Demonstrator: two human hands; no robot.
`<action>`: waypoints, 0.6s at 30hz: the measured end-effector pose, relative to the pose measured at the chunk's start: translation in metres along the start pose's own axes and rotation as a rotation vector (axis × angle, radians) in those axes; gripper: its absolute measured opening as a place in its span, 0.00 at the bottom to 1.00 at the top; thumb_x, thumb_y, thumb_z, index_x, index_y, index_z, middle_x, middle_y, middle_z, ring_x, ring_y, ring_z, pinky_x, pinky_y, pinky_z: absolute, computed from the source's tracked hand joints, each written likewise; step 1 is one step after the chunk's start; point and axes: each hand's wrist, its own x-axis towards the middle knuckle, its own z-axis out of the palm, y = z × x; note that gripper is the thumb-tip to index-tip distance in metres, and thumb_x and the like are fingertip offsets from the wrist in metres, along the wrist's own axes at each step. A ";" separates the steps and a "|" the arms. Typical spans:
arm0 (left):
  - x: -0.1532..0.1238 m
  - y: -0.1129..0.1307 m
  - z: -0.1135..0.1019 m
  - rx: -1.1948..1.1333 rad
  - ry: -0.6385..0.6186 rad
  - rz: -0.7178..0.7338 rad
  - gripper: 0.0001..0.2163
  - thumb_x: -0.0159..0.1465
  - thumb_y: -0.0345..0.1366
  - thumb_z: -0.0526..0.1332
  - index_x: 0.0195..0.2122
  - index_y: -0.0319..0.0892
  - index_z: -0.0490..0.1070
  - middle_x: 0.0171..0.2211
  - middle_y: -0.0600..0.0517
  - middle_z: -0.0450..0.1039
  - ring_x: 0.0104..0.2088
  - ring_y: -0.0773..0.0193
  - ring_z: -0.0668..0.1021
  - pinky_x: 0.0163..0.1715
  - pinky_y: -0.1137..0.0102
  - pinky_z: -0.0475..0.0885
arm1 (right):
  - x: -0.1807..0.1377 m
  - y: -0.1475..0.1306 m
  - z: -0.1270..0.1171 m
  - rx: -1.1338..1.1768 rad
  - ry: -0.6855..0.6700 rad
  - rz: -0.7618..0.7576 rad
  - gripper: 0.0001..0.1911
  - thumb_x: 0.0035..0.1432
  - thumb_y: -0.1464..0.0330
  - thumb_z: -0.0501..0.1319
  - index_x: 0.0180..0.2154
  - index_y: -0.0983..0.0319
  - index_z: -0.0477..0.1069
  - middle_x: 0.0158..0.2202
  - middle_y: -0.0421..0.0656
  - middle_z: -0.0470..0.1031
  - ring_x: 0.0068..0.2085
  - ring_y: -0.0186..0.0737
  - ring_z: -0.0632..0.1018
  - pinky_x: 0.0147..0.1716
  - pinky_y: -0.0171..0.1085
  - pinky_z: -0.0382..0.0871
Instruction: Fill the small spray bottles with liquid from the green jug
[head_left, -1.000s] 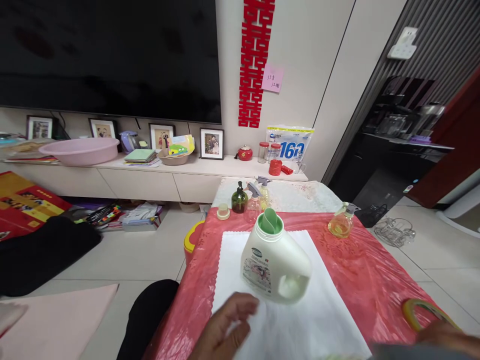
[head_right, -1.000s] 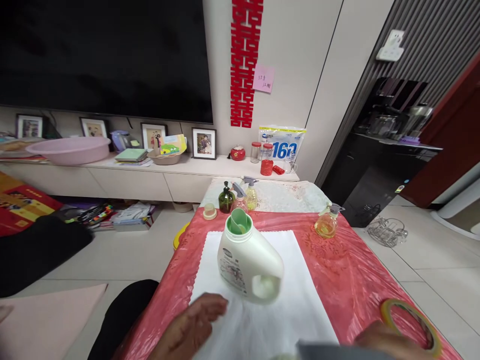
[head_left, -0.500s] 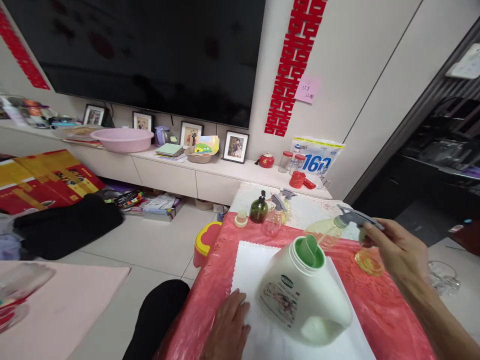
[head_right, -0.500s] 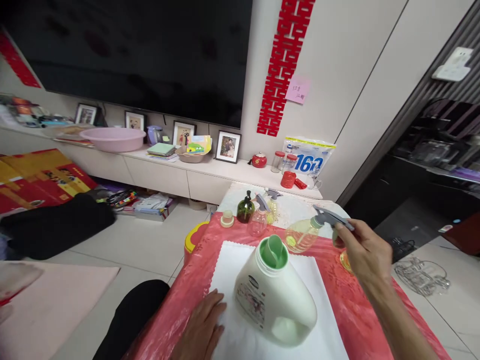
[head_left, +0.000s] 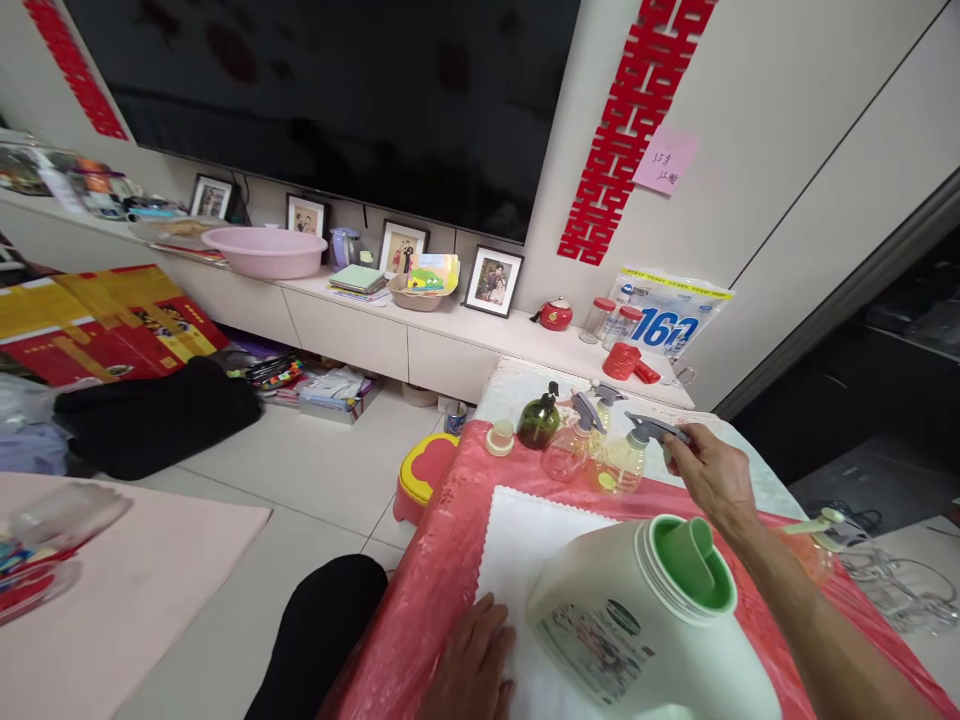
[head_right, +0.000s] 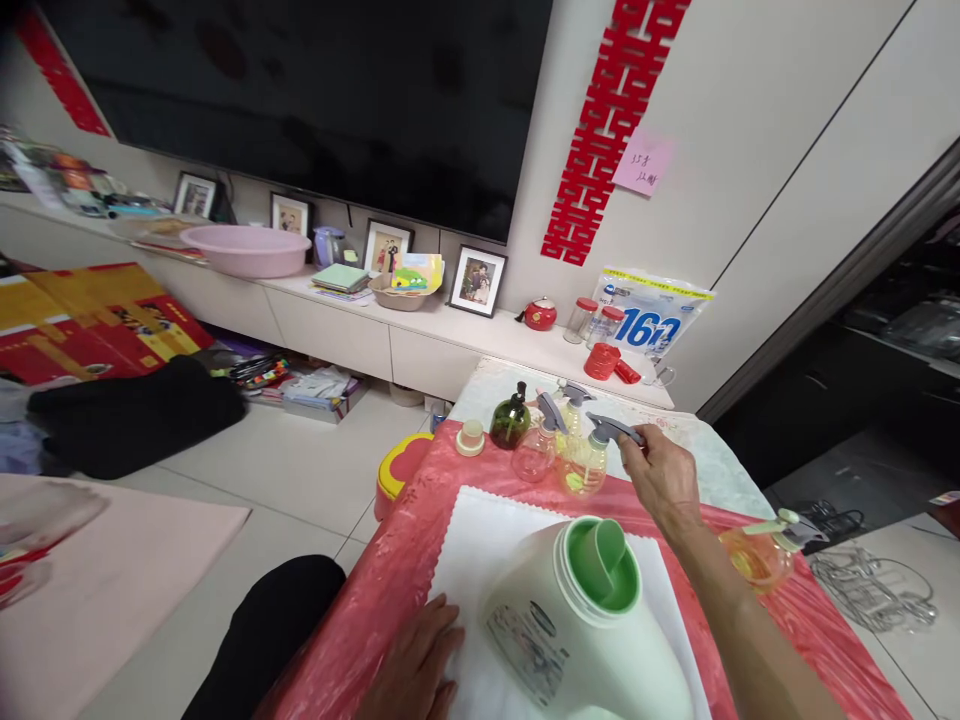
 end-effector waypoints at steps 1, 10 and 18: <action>0.000 0.000 -0.001 -0.014 0.001 -0.008 0.21 0.59 0.31 0.61 0.54 0.46 0.70 0.55 0.49 0.78 0.55 0.55 0.78 0.53 0.65 0.75 | -0.001 -0.001 -0.003 0.006 -0.007 -0.013 0.17 0.52 0.50 0.56 0.29 0.57 0.69 0.18 0.39 0.72 0.24 0.45 0.73 0.33 0.43 0.62; 0.008 0.004 -0.011 -0.037 0.086 -0.011 0.18 0.59 0.31 0.61 0.52 0.44 0.71 0.52 0.47 0.79 0.54 0.55 0.78 0.51 0.66 0.75 | -0.018 -0.015 0.012 0.289 -0.267 -0.157 0.20 0.60 0.49 0.57 0.38 0.60 0.71 0.26 0.42 0.78 0.30 0.43 0.79 0.38 0.41 0.74; 0.002 0.002 -0.009 -0.005 0.025 0.002 0.22 0.57 0.28 0.62 0.54 0.43 0.69 0.54 0.48 0.77 0.54 0.54 0.79 0.52 0.65 0.78 | -0.013 -0.035 0.054 0.269 -0.376 -0.280 0.21 0.63 0.49 0.56 0.37 0.59 0.72 0.26 0.40 0.77 0.29 0.40 0.79 0.37 0.41 0.74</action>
